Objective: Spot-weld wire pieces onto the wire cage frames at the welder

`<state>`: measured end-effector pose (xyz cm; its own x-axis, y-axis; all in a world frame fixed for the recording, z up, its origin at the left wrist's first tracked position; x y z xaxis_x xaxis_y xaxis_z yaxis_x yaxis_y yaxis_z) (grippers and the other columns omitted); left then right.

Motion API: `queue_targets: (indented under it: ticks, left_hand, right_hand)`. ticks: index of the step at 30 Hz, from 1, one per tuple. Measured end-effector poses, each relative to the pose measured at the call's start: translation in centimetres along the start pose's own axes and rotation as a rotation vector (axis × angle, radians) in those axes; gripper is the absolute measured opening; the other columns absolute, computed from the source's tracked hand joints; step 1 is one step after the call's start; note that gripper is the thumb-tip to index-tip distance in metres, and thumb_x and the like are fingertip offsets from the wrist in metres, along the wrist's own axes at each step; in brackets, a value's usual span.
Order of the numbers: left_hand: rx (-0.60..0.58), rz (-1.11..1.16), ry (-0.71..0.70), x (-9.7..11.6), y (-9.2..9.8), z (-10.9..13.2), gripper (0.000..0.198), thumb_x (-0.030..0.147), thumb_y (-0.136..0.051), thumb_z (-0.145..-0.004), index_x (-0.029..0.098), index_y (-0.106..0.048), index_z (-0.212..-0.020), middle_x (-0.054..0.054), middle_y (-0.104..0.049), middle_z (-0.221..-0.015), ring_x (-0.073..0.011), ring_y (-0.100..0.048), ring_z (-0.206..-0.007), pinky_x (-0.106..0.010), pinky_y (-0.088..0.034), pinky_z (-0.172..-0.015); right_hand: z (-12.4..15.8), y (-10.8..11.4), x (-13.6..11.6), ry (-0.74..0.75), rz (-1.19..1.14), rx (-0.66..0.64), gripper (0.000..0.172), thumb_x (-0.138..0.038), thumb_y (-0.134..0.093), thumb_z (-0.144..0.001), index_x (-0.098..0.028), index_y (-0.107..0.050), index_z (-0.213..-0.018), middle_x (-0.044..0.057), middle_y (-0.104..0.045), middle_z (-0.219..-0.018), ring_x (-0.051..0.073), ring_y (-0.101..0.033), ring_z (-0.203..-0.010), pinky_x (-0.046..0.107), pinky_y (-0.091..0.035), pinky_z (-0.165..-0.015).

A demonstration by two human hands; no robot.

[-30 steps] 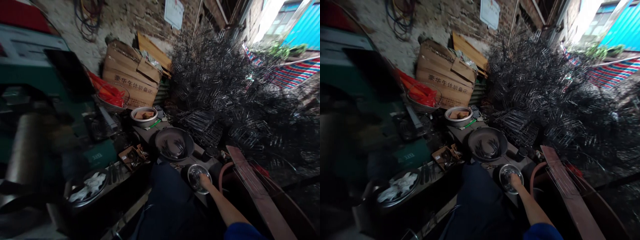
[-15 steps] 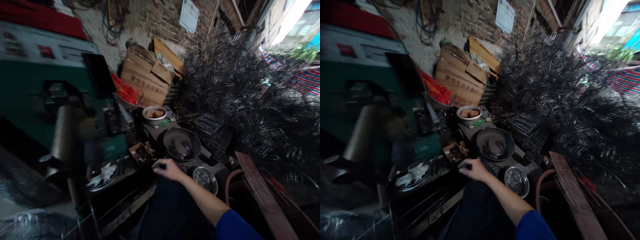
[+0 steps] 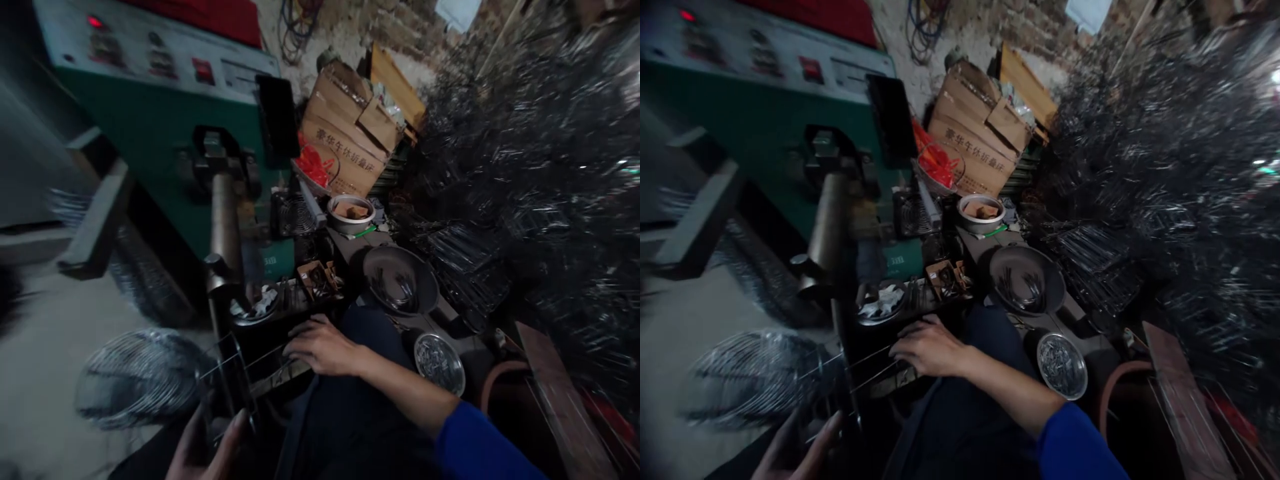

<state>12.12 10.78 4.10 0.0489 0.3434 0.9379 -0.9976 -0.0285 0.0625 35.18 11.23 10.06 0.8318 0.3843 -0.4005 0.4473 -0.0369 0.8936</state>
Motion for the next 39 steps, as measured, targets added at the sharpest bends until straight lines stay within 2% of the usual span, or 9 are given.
queue_targets:
  ticks: [3,5,7,11,14,20,25,29,39]
  left_hand:
    - [0.034,0.059,0.029,-0.3,0.1,0.0,0.085,0.05,-0.085,-0.059,0.019,-0.059,-0.132,0.0,-0.066,-0.075,-0.0156,-0.062,-0.061,-0.023,-0.051,-0.052]
    - [0.042,0.104,-0.012,-0.2,0.3,-0.2,0.083,0.047,-0.085,-0.062,0.017,-0.058,-0.134,0.0,-0.064,-0.077,-0.0137,-0.06,-0.066,-0.021,-0.05,-0.057]
    - [0.047,0.159,-0.038,-0.3,0.5,-0.6,0.082,0.044,-0.085,-0.065,0.016,-0.055,-0.136,0.002,-0.06,-0.075,-0.0113,-0.056,-0.063,-0.019,-0.047,-0.056]
    - [0.052,0.227,-0.038,-0.7,0.8,-0.7,0.079,0.04,-0.083,-0.07,0.016,-0.052,-0.139,0.005,-0.051,-0.068,-0.0078,-0.047,-0.055,-0.017,-0.041,-0.049]
    - [0.038,0.249,-0.039,-0.9,0.7,-0.6,0.077,0.039,-0.082,-0.071,0.017,-0.052,-0.138,0.006,-0.049,-0.068,-0.007,-0.045,-0.055,-0.017,-0.04,-0.049]
    - [0.021,0.309,-0.037,-1.2,0.7,-1.4,0.075,0.038,-0.082,-0.072,0.018,-0.051,-0.137,0.007,-0.048,-0.069,-0.006,-0.045,-0.052,-0.017,-0.043,-0.048]
    - [-0.011,0.354,-0.017,-0.9,0.8,-2.4,0.081,0.04,-0.082,-0.071,0.018,-0.047,-0.141,0.008,-0.049,-0.068,-0.0066,-0.045,-0.046,-0.02,-0.044,-0.044]
    - [-0.012,0.395,-0.039,-1.0,1.1,-3.1,0.077,0.038,-0.081,-0.072,0.018,-0.048,-0.14,0.008,-0.048,-0.068,-0.0053,-0.043,-0.046,-0.018,-0.043,-0.044]
    - [-0.015,0.43,-0.059,-0.6,1.4,-4.5,0.075,0.038,-0.081,-0.073,0.019,-0.049,-0.138,0.008,-0.049,-0.068,-0.0048,-0.042,-0.043,-0.017,-0.039,-0.039]
  right_hand:
    - [0.6,0.6,0.0,-0.023,-0.024,0.061,0.018,-0.021,-0.062,-0.094,-0.024,-0.069,-0.11,0.004,-0.075,-0.108,0.019,-0.06,-0.119,0.044,-0.033,-0.108]
    - [0.9,1.5,0.2,-0.027,-0.055,0.139,0.019,-0.02,-0.061,-0.095,-0.025,-0.069,-0.112,0.004,-0.076,-0.106,0.022,-0.06,-0.119,0.048,-0.03,-0.109]
    - [0.8,1.9,0.5,-0.02,-0.077,0.173,0.019,-0.021,-0.059,-0.096,-0.025,-0.069,-0.112,0.005,-0.076,-0.105,0.024,-0.059,-0.121,0.051,-0.028,-0.11]
    - [-0.1,1.2,0.5,0.02,-0.108,0.147,0.019,-0.023,-0.057,-0.098,-0.026,-0.071,-0.109,0.004,-0.076,-0.104,0.026,-0.058,-0.122,0.051,-0.032,-0.108]
    - [-0.8,0.0,0.1,0.038,-0.096,0.115,0.019,-0.023,-0.055,-0.098,-0.026,-0.07,-0.109,0.005,-0.076,-0.104,0.026,-0.058,-0.123,0.05,-0.033,-0.107]
    - [-1.7,-1.8,-0.1,0.097,0.023,0.115,0.032,-0.011,-0.054,-0.095,-0.025,-0.064,-0.123,0.006,-0.074,-0.112,0.026,-0.056,-0.126,0.057,-0.021,-0.112]
    - [-2.4,-1.6,-0.2,0.151,0.073,0.173,0.033,-0.009,-0.054,-0.094,-0.025,-0.063,-0.122,0.006,-0.075,-0.11,0.024,-0.057,-0.125,0.056,-0.022,-0.112]
    - [-3.3,-1.1,-0.4,0.172,0.078,0.171,0.036,-0.009,-0.055,-0.093,-0.027,-0.063,-0.124,0.005,-0.075,-0.111,0.024,-0.056,-0.126,0.056,-0.022,-0.113]
    - [-5.3,-0.3,-0.7,0.249,0.024,0.241,0.029,-0.011,-0.056,-0.095,-0.026,-0.064,-0.118,0.003,-0.076,-0.107,0.022,-0.06,-0.12,0.047,-0.03,-0.106]
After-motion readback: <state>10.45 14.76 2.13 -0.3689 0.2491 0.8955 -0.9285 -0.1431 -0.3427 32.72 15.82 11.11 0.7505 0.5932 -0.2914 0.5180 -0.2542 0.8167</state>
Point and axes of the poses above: each hand's wrist, its own z-axis away from the middle knuckle, its own y-axis out of the back of the hand, x = y × z, the point moved 6 cm from there along -z, towards the middle knuckle
